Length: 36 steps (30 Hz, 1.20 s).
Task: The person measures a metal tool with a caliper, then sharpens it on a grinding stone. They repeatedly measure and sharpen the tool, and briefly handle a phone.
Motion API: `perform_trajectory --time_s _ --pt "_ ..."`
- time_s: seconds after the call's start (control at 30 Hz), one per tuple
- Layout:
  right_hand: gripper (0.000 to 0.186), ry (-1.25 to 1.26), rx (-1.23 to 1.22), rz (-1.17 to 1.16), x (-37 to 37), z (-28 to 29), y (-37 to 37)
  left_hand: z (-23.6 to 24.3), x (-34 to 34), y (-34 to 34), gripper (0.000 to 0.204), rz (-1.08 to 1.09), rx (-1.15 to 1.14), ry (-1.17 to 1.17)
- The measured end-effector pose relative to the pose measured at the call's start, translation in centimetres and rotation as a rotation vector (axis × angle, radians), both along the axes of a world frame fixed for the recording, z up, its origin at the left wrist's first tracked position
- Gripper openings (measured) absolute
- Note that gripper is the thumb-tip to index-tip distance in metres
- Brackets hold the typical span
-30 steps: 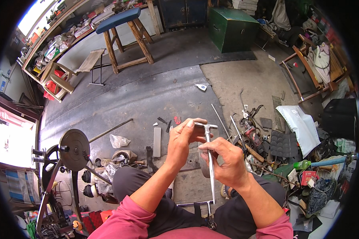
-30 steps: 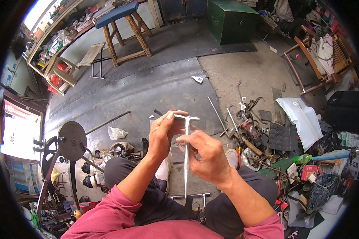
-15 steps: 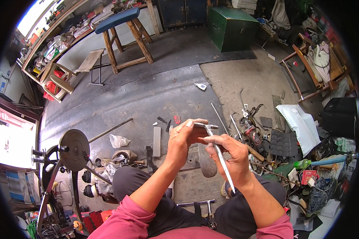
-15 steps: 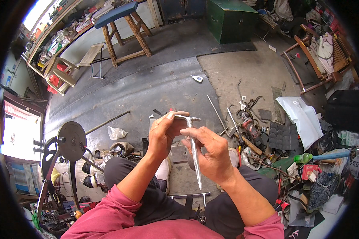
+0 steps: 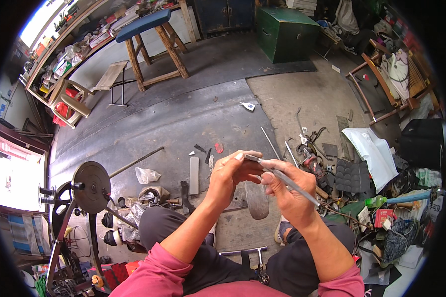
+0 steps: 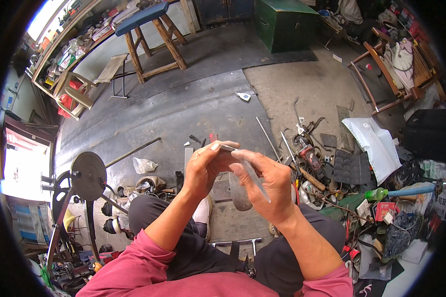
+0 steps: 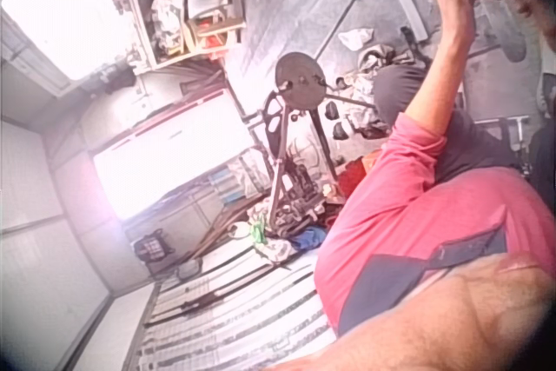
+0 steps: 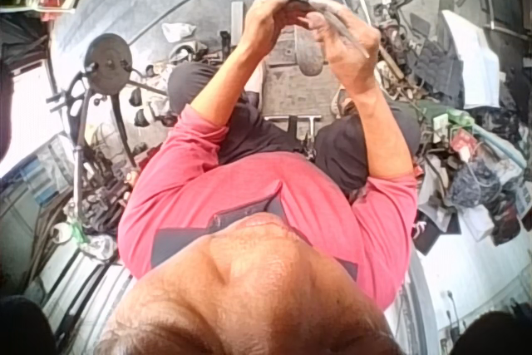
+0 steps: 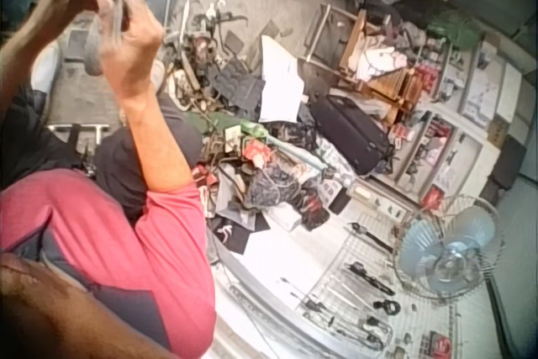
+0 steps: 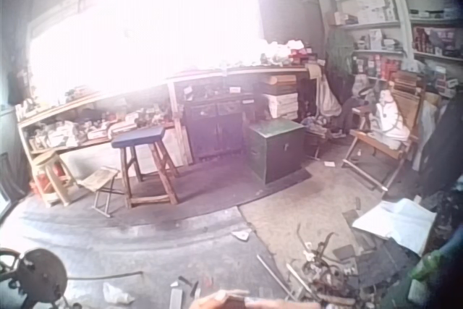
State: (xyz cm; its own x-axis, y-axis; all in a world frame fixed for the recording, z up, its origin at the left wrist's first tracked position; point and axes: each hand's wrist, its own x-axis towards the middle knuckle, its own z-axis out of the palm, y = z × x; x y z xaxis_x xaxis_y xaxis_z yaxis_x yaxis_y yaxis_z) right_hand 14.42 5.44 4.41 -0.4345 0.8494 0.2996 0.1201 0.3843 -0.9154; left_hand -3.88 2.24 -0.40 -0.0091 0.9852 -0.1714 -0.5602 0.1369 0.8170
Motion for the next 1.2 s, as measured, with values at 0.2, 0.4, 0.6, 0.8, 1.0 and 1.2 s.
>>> perform_trajectory --time_s 0.2,0.4,0.6,0.8,1.0,1.2 --pt "0.025 0.074 -0.149 -0.033 0.09 0.32 -0.02 -0.37 0.2 0.04 0.048 -0.023 0.002 -0.019" --pt "0.023 0.122 -0.188 -0.055 -0.08 0.7 -0.02 -0.63 0.14 0.03 0.05 -0.061 0.019 0.004" --pt "0.022 0.113 -0.293 -0.081 0.32 1.0 0.33 -0.92 0.25 -0.05 0.049 -0.076 0.003 0.013" --pt "0.021 0.135 -0.308 -0.069 0.38 0.91 0.32 -0.95 0.3 -0.09 0.049 -0.078 0.007 0.004" --pt "0.024 0.11 -0.275 -0.062 0.25 0.7 0.28 -0.71 0.27 -0.01 0.048 -0.056 0.041 -0.007" --pt "0.023 0.049 -0.218 -0.054 0.35 0.42 0.25 -0.47 0.32 0.04 0.049 -0.012 0.058 -0.037"
